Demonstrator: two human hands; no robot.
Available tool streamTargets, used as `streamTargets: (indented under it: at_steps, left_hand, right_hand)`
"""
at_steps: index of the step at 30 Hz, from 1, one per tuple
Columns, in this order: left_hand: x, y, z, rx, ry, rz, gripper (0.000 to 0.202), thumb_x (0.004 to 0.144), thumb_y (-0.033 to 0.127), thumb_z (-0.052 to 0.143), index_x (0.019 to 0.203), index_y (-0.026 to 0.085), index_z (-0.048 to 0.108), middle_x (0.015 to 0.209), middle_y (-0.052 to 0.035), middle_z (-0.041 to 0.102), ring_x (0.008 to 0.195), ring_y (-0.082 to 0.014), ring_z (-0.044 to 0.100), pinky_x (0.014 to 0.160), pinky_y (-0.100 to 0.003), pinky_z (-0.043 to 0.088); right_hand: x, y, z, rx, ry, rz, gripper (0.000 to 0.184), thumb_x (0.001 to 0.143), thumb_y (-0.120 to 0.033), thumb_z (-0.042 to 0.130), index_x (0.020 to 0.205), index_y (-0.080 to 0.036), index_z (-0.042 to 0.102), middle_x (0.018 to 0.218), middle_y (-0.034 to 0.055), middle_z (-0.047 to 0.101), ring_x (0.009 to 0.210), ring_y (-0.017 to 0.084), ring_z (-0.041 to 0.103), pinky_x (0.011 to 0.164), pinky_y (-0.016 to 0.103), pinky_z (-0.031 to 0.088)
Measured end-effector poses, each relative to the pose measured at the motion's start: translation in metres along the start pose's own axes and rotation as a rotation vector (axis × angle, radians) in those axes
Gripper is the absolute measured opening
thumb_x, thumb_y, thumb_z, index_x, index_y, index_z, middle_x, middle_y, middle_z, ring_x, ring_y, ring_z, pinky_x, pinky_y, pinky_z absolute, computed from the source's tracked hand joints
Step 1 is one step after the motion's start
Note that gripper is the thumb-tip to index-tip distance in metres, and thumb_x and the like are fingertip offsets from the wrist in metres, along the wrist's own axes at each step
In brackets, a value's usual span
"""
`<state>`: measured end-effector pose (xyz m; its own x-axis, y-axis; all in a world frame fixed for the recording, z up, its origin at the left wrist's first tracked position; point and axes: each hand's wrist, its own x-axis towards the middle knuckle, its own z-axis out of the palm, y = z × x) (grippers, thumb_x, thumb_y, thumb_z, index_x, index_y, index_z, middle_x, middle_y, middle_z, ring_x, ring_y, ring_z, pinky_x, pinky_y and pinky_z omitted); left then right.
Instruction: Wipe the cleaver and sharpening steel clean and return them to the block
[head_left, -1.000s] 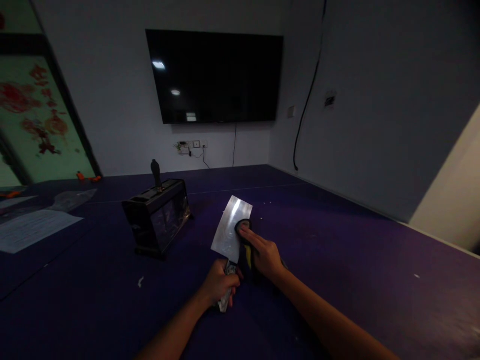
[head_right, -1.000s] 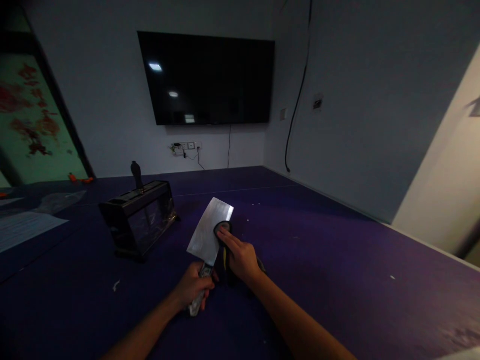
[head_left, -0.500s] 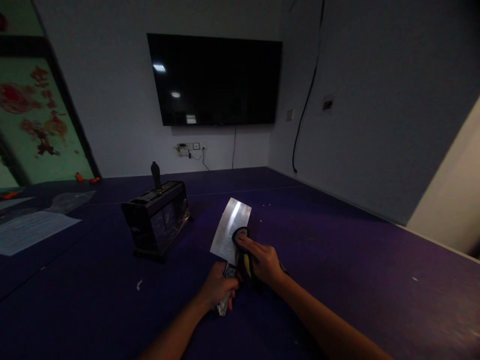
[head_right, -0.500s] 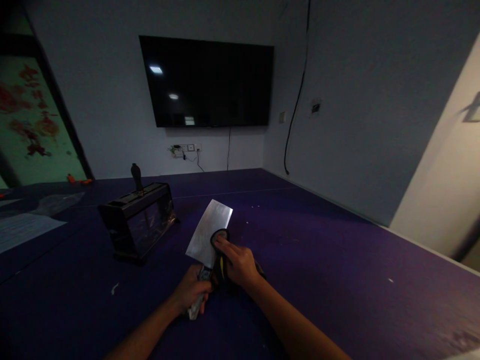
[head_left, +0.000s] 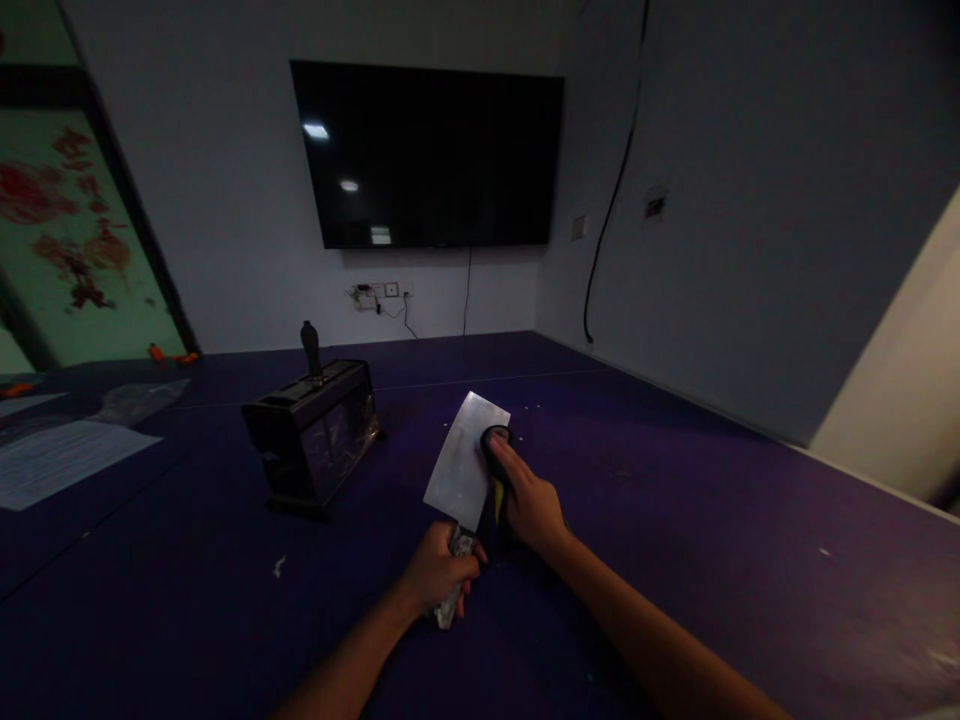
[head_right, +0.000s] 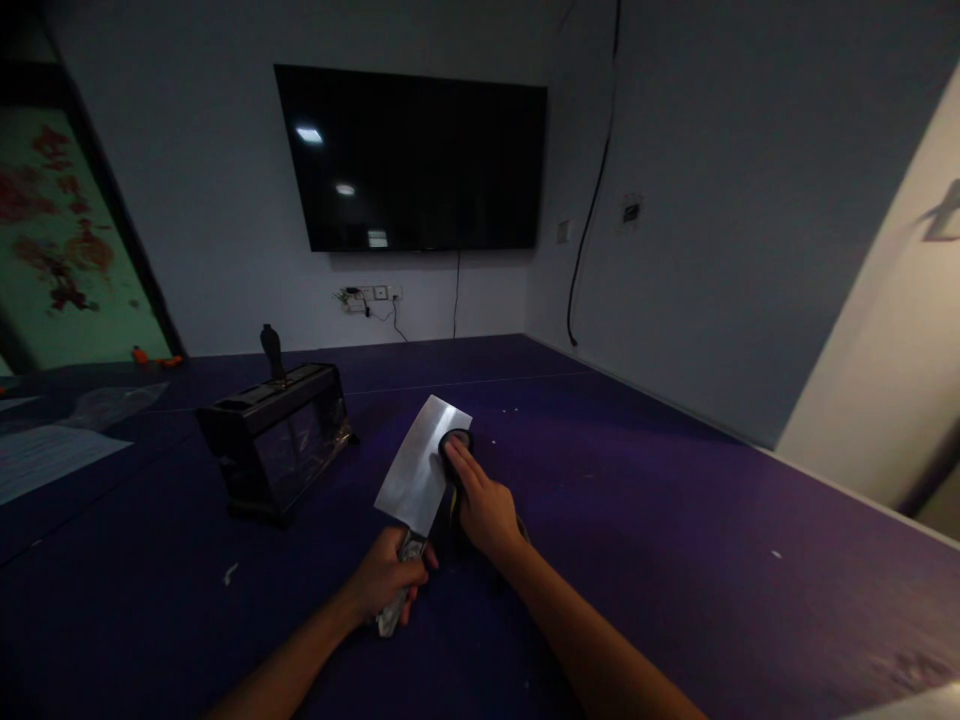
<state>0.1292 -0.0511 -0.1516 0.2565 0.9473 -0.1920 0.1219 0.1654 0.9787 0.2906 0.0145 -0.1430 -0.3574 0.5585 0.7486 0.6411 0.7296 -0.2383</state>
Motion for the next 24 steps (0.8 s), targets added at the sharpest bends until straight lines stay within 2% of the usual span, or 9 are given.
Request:
streamTargets:
  at_steps: [5,11,16,24]
  left_hand:
    - [-0.001,0.001,0.001,-0.018,-0.001,0.005,0.018,0.054,0.012,0.046,0.071,0.014,0.052,0.037,0.0076,0.045,0.025,-0.0090,0.042,0.026,-0.017,0.032]
    - [0.002,-0.003,-0.001,-0.034,0.037,-0.004,0.021,0.054,0.014,0.047,0.074,0.014,0.052,0.038,0.0075,0.045,0.025,-0.0094,0.042,0.026,-0.017,0.031]
    - [0.002,-0.003,-0.001,-0.028,0.044,-0.009,0.023,0.053,0.015,0.047,0.076,0.014,0.052,0.038,0.0076,0.045,0.025,-0.0097,0.042,0.027,-0.018,0.032]
    - [0.003,-0.005,0.001,-0.035,0.102,-0.002,0.018,0.052,0.016,0.046,0.070,0.014,0.051,0.037,0.0078,0.043,0.024,-0.0102,0.042,0.027,-0.019,0.033]
  right_hand:
    - [0.002,0.000,0.001,-0.015,-0.036,0.039,0.074,0.067,0.005,0.034,0.133,-0.028,0.025,0.137,0.0011,0.031,0.117,0.016,0.041,0.086,0.030,0.047]
    - [0.001,-0.002,0.000,0.071,-0.019,0.023,0.077,0.060,0.007,0.034,0.130,-0.026,0.031,0.130,0.0013,0.043,0.115,0.014,0.044,0.091,0.030,0.043]
    - [-0.003,-0.003,0.004,0.091,0.000,0.018,0.071,0.060,0.005,0.036,0.125,-0.024,0.038,0.121,0.0023,0.052,0.107,0.015,0.052,0.087,0.028,0.046]
    - [-0.010,-0.008,0.009,0.142,0.043,-0.096,0.060,0.059,0.002,0.036,0.114,-0.020,0.050,0.112,0.0037,0.059,0.099,0.014,0.057,0.082,0.024,0.048]
